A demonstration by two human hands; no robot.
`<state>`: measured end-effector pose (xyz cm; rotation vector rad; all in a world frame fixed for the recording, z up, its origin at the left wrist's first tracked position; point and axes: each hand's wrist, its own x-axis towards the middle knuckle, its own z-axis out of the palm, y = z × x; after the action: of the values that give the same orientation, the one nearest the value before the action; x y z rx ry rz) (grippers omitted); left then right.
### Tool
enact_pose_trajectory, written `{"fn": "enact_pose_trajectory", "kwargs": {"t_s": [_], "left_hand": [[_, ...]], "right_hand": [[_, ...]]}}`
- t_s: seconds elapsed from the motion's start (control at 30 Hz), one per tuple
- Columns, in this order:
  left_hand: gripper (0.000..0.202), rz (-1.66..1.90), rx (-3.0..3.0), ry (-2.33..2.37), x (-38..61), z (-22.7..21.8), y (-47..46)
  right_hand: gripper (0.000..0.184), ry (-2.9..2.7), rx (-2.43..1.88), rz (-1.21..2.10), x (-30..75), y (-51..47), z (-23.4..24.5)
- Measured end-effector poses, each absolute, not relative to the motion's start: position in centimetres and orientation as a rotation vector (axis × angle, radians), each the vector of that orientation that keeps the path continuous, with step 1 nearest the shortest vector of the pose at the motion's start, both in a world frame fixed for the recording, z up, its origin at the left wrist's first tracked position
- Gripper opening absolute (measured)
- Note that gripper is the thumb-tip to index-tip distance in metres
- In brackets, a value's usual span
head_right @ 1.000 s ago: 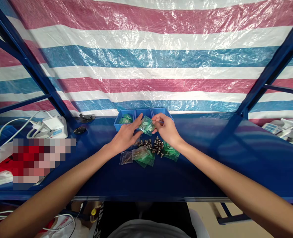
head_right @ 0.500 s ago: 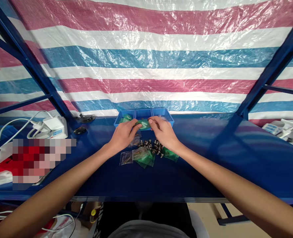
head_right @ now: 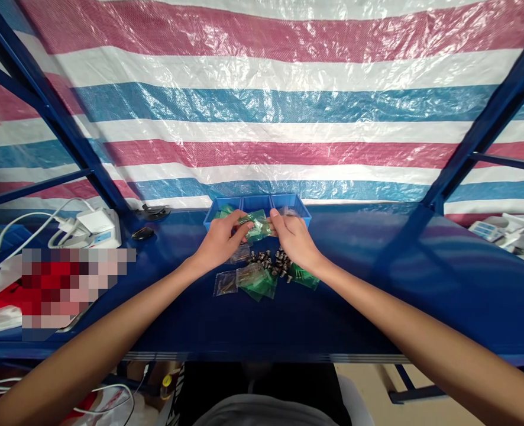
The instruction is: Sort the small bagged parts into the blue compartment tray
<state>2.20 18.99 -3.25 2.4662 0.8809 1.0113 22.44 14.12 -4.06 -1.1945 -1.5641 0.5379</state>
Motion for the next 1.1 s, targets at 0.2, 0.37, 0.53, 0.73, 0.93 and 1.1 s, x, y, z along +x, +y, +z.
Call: {"fn": "enact_pose_trajectory", "kwargs": {"t_s": [0.2,0.37,0.53,0.73,0.93,1.1], "left_hand": [[0.032,0.967,2.395,0.790,2.3,-3.1,18.7],[0.033,0.992,2.359,0.804,2.3,-3.3,18.7],[0.031,1.010,2.337,0.823,2.3,-3.2,18.8],[0.027,1.009,2.298,0.824,2.3,-3.0,18.7],[0.029,0.985,2.050,0.809,2.5,-2.7,18.8],[0.027,0.971,1.876,0.774,2.6,-2.5,19.2]], "right_hand": [[0.062,-1.601,-1.167,0.608,22.4,13.9,-4.0],[0.061,-1.646,-1.237,0.495,22.6,14.0,-3.9],[0.042,-1.699,-1.207,0.438,22.3,13.9,-3.9],[0.037,-1.713,-1.092,0.534,22.5,14.2,-4.5],[0.051,-1.809,-1.180,0.268,23.0,13.4,-3.9],[0.051,-2.005,-1.091,0.123,22.9,13.2,-3.8]]}}
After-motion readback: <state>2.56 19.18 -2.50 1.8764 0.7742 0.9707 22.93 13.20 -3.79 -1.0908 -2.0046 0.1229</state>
